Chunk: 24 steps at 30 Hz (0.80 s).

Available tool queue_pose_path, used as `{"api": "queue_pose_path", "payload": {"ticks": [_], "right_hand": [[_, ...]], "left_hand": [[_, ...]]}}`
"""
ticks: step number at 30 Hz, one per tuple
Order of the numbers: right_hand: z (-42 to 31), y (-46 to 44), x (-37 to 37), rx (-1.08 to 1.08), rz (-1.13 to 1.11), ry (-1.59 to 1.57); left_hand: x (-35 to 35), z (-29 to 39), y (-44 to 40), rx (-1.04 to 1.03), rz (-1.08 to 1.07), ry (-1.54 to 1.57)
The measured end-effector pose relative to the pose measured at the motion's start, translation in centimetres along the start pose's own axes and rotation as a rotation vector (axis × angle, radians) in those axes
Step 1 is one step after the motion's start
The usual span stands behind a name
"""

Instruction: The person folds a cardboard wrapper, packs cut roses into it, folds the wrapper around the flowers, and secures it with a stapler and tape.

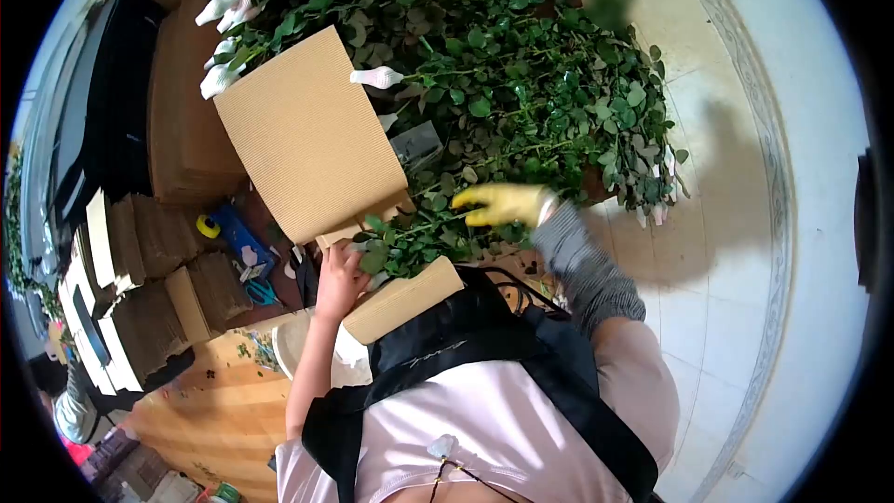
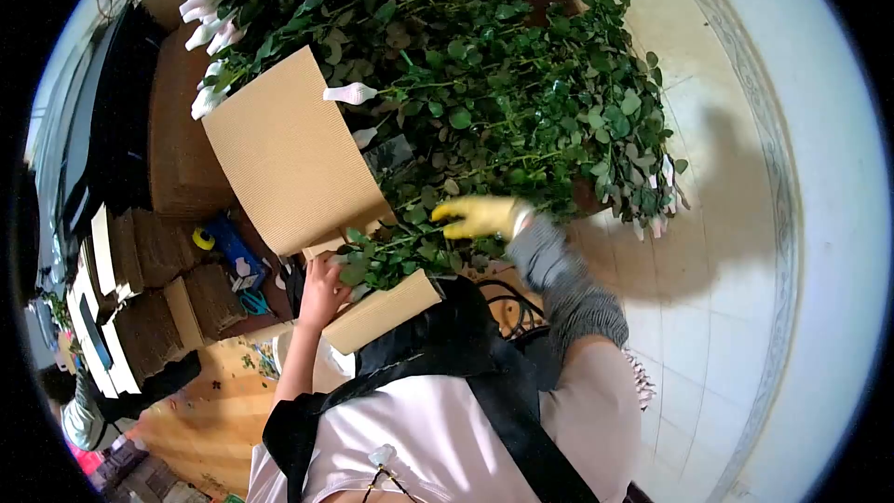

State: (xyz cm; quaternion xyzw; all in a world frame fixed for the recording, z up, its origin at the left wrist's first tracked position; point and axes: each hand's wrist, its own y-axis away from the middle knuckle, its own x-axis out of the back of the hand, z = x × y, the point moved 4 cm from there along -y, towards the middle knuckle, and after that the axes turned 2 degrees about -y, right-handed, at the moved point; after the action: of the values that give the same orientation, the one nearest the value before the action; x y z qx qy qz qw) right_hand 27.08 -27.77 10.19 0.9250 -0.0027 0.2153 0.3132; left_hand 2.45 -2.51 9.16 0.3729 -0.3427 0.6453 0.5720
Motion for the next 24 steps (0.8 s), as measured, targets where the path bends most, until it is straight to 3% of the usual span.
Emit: {"api": "queue_pose_path", "payload": {"ticks": [1, 2, 3, 4, 5, 6, 7, 9, 11, 12, 13, 15, 17, 19, 20, 21, 23, 24], "right_hand": [[0.5, 0.4, 2.8, -0.037, -0.146, -0.349], [0.7, 0.3, 6.5, 0.151, 0.067, -0.28], [-1.0, 1.0, 10.6, 0.102, 0.361, -0.151], [-2.8, 1.7, 14.1, 0.022, 0.674, -0.294], [-3.5, 1.6, 17.0, 0.221, 0.939, -0.4], [-4.7, 1.2, 18.9, 0.305, 1.113, -0.43], [-2.6, -1.1, 20.9, 0.312, 1.194, -0.239], [0.4, -5.5, 22.7, -0.192, 0.903, 0.449], [4.2, -9.5, 20.0, -0.444, 0.571, 0.763], [5.6, -9.8, 17.8, -0.243, 0.911, 0.972], [4.4, -9.6, 17.2, -0.344, 0.799, 0.93], [2.9, -7.6, 16.4, -0.276, 0.784, 0.898], [2.1, -6.8, 17.7, -0.318, 0.63, 0.928], [0.4, -2.8, 19.9, -0.165, 1.156, 0.786], [-4.7, 1.3, 20.9, -0.26, 1.299, 0.637], [-4.3, 2.9, 21.7, -0.244, 1.5, 0.739], [-2.8, 2.3, 23.7, -0.415, 1.255, 0.903], [-2.0, 1.9, 23.8, -0.218, 1.183, 1.008]], "left_hand": [[-0.2, -0.1, 0.3, 0.018, 0.014, 0.005], [-0.3, -0.3, 0.3, 0.035, 0.022, 0.039], [-0.4, -0.5, 0.5, 0.056, 0.03, 0.075], [-0.5, -0.6, 0.6, 0.066, 0.043, 0.09], [-0.7, -0.7, 0.7, 0.069, 0.051, 0.083], [-0.8, -0.9, 0.7, 0.074, 0.055, 0.091], [-1.0, -1.2, 0.8, 0.08, 0.058, 0.101], [-1.4, -1.5, 0.9, 0.089, 0.065, 0.112], [-1.4, -1.9, 1.1, 0.093, 0.061, 0.143], [-1.5, -1.9, 1.1, 0.1, 0.052, 0.137], [-1.4, -1.8, 1.0, 0.109, 0.061, 0.137], [-1.2, -1.4, 1.2, 0.11, 0.082, 0.151], [-1.0, -1.4, 1.2, 0.109, 0.097, 0.161], [-1.1, -1.3, 1.1, 0.117, 0.078, 0.16], [-1.2, -1.4, 1.2, 0.133, 0.078, 0.158], [-1.4, -1.6, 1.3, 0.141, 0.089, 0.182], [-0.9, -1.0, 1.2, 0.167, 0.067, 0.111], [-1.1, -1.2, 1.3, 0.159, 0.057, 0.08]]}}
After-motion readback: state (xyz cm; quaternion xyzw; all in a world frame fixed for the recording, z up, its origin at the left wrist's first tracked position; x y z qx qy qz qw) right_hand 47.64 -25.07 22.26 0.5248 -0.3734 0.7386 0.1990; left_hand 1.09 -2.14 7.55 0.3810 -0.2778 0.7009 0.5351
